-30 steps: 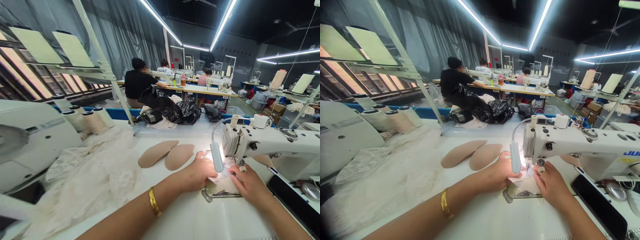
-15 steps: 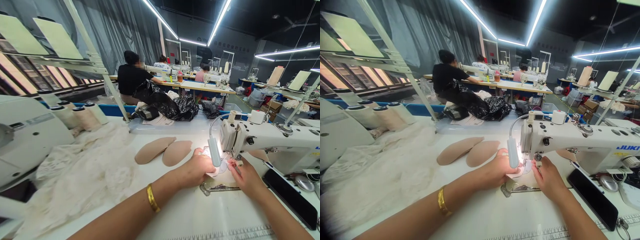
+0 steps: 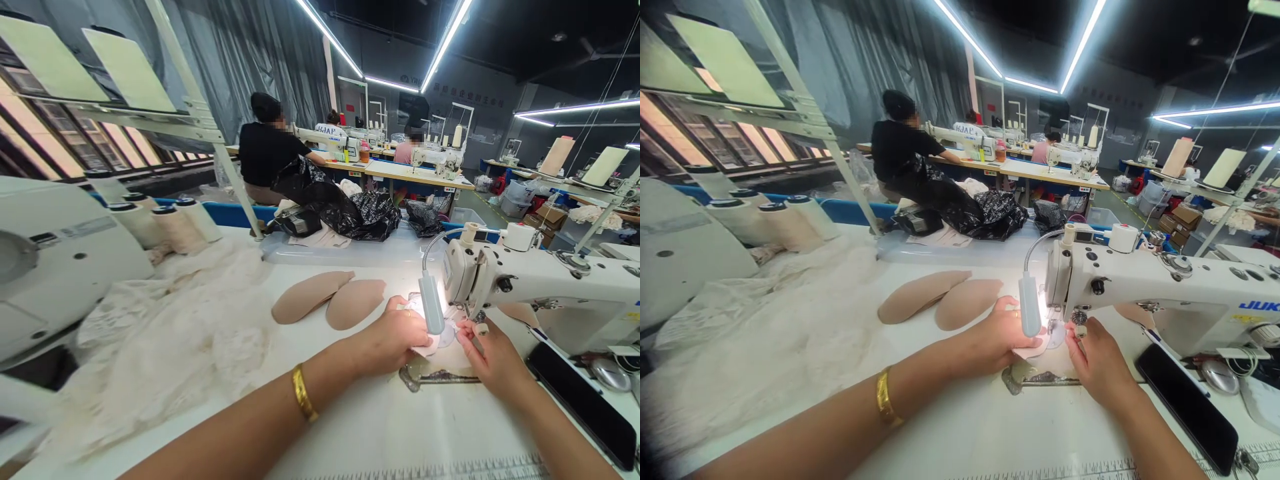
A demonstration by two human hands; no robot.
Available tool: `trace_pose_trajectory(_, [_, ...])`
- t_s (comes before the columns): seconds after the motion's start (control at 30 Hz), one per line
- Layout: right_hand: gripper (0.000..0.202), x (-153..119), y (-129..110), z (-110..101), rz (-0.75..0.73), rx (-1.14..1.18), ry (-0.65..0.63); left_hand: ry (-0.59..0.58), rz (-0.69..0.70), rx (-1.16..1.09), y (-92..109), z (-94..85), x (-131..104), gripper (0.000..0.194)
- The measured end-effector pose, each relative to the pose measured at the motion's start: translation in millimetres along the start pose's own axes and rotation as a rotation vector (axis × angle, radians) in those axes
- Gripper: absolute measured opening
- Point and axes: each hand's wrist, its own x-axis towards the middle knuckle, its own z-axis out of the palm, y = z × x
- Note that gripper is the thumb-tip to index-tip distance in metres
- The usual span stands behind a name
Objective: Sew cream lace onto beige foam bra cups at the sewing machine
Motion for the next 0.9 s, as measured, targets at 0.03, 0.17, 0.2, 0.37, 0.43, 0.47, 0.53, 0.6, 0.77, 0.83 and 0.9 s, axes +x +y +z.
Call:
trace_pose_trajectory(0.03, [0.028, -0.3, 0.5, -0.2, 0.008, 0.003, -0.007, -0.006, -0.003, -0.016, 0.8, -1.1, 0.5, 0.025])
trace_pose_trajectory(0.17, [0.027, -0.7, 3.7, -1.1, -0.015, 0.007, 0.005, -0.003, -0.025, -0.011, 3.2, -3.7, 2.8, 0.024])
trace_pose_trajectory(0.2, [0.026, -0.6, 4.7, -1.3, -0.025, 0.010, 0.007, -0.004, -0.026, -0.002, 3.5, -3.9, 3.1, 0.023])
trace_pose_trajectory(0.37, [0.025, 0.2, 8.4, -1.6, -0.057, 0.025, 0.009, -0.028, -0.035, 0.046, 6.5, -4.6, 1.3, 0.018])
trace_pose_trajectory(0.43, [0.026, 0.4, 7.8, -2.0, -0.069, 0.015, 0.001, -0.028, -0.042, 0.057, 9.4, -5.7, -0.5, 0.015])
trace_pose_trajectory(0.47, [0.026, 0.5, 6.9, -2.5, -0.072, 0.009, -0.020, -0.026, -0.042, 0.056, 11.2, -6.4, -1.4, 0.014])
trace_pose_trajectory(0.53, [0.024, 0.5, 4.0, -4.0, -0.068, 0.001, -0.091, -0.017, -0.033, 0.044, 15.5, -7.9, -2.9, 0.011])
trace_pose_trajectory(0.6, [0.022, 0.9, 0.3, -6.3, -0.076, 0.003, -0.175, 0.000, -0.019, 0.035, 20.5, -9.2, -4.3, 0.014])
trace_pose_trajectory(0.77, [0.021, 2.5, -9.6, -11.9, -0.209, 0.113, -0.327, 0.027, 0.026, 0.036, 33.1, -8.5, -8.4, 0.012])
trace_pose_trajectory(0.83, [0.021, 2.6, -12.5, -12.6, -0.226, 0.121, -0.353, 0.025, 0.042, 0.026, 35.5, -5.5, -10.0, 0.007])
trace_pose_trajectory(0.9, [0.021, 2.1, -14.2, -12.2, -0.211, 0.111, -0.362, 0.032, 0.041, 0.026, 35.2, -0.6, -10.4, 0.007])
